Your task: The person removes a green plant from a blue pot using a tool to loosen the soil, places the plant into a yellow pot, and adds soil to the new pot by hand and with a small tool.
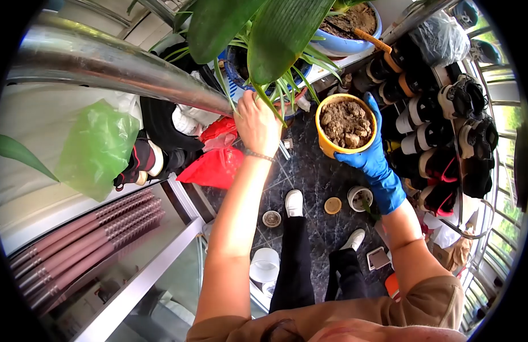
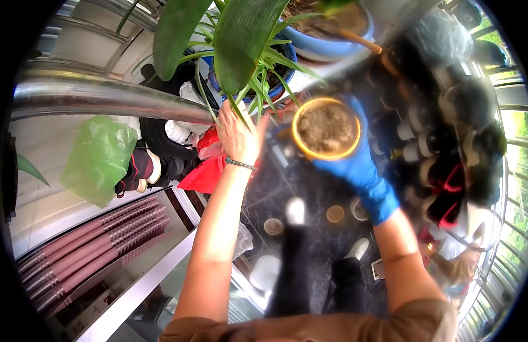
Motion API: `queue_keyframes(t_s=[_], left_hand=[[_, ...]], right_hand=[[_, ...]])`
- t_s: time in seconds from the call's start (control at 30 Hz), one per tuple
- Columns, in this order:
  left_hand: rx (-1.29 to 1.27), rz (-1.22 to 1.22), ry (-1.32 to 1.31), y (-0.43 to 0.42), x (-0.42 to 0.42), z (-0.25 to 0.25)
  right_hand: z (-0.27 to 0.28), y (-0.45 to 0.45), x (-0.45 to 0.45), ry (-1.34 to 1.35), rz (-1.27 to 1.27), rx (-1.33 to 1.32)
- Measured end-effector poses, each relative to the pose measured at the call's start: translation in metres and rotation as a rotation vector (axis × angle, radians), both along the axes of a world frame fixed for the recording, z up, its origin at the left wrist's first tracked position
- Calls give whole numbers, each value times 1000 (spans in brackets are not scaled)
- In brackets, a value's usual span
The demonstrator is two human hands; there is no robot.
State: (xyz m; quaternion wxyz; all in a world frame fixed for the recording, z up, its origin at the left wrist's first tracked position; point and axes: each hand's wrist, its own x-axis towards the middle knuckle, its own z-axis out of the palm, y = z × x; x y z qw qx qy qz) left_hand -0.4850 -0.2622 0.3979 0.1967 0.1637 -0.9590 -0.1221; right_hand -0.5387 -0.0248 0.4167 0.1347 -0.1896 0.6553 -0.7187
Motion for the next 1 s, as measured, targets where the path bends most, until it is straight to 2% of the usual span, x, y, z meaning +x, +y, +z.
queue_keyframes(t_s=[0.03,0.13,0.2,0.3,0.33,0.4,0.47,0.53,0.6,0.67,0.7,0.73,0.8,0.87,0.93,0.97,1.0], left_hand=[[-10,22,40,2,-4,5],[-16,-14,14,9,-16,24],[-20,-59,123,1,-30,28],[-31,-257,277,-18,-55,45],[-2,-193,126,-18,-62,58],[133,-258,-60,-37,-81,66],[680,-217,-298,-45,-108,77],[1048,-246,-487,-49,-122,89],[1144,-295,-481,-50,-128,92],[1116,-257,-504,-46,-133,97],[1019,-289,-551,-47,-134,100],[959,-298,-566,-43,-135,105],[751,-350,-542,-48,-149,82],[638,-305,-562,-41,-136,103],[522,-294,-497,-39,-125,113],[667,-338,-360,-40,-116,114],[665,-241,-431,-39,-111,115]], right_hand=[[-2,4,3,40,1,64],[-8,9,19,-45,25,27],[-18,13,24,-13,105,59],[-23,0,34,-100,159,-38],[-14,-8,35,-133,171,-57],[-16,-22,31,50,202,48],[-6,-48,34,-95,209,-74],[11,-74,33,-155,175,-73],[19,-102,30,-139,145,-153],[28,-122,28,-243,91,-203],[32,-129,25,-273,101,-205],[26,-136,21,-189,78,-191],[21,-149,17,-214,39,-208],[36,-159,12,-213,18,-217],[34,-166,3,-207,-43,-73],[31,-167,-2,-233,-39,-64],[28,-168,-7,-243,-51,44]])
